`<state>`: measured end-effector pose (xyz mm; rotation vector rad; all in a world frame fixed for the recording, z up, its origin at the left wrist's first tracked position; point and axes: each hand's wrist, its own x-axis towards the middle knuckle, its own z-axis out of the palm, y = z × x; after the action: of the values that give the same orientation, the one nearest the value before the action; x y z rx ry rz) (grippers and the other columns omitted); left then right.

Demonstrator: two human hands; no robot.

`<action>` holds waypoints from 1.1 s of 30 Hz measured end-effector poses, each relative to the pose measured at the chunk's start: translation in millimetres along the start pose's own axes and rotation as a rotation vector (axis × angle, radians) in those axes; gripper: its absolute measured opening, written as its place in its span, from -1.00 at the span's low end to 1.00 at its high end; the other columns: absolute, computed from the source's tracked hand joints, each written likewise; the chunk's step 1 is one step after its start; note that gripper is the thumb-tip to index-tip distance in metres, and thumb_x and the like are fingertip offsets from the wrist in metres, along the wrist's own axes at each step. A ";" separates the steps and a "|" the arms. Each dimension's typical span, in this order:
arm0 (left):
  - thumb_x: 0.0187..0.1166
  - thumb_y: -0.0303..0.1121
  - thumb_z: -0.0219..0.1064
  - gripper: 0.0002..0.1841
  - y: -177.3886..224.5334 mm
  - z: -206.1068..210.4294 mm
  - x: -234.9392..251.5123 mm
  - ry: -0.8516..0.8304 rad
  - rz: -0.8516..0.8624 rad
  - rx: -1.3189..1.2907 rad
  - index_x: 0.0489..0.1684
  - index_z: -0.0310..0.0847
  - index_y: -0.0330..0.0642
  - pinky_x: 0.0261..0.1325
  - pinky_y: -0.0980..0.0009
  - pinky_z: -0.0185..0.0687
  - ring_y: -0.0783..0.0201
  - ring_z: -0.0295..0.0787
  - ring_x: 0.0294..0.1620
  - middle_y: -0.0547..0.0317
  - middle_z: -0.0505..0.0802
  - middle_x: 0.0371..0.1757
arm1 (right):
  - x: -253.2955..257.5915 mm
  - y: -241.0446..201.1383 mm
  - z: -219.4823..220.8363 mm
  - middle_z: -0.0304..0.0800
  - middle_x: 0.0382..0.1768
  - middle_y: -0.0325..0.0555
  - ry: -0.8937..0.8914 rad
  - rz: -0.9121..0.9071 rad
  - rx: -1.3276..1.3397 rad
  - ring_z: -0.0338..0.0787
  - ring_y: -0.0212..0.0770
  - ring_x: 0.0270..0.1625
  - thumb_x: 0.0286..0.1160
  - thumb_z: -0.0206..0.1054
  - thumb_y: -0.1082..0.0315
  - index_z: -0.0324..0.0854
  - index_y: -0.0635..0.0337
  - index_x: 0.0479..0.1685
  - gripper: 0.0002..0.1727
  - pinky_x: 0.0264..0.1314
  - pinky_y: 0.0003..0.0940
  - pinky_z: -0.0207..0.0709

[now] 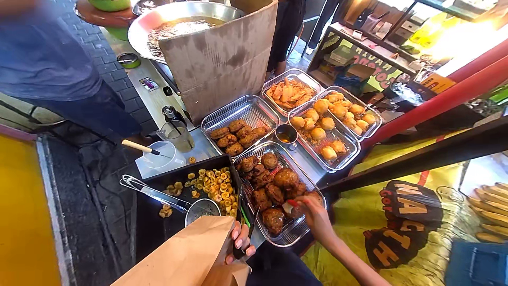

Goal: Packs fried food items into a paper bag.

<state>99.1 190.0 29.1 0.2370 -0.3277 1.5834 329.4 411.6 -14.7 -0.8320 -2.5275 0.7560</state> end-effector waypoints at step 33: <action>0.73 -0.35 0.15 -0.71 16.0 5.9 16.2 0.007 0.006 0.092 0.16 0.74 -0.25 0.22 0.11 0.79 0.00 0.90 0.10 -0.02 0.90 0.08 | 94.1 -18.1 -37.6 0.85 -0.21 0.08 -0.295 0.100 0.033 0.86 0.03 -0.09 0.79 0.10 0.21 0.74 0.29 0.02 -0.64 0.10 0.09 0.71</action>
<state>82.2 202.7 39.2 0.3023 -0.2505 1.6066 269.0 472.6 42.2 -0.8986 -2.7357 1.0168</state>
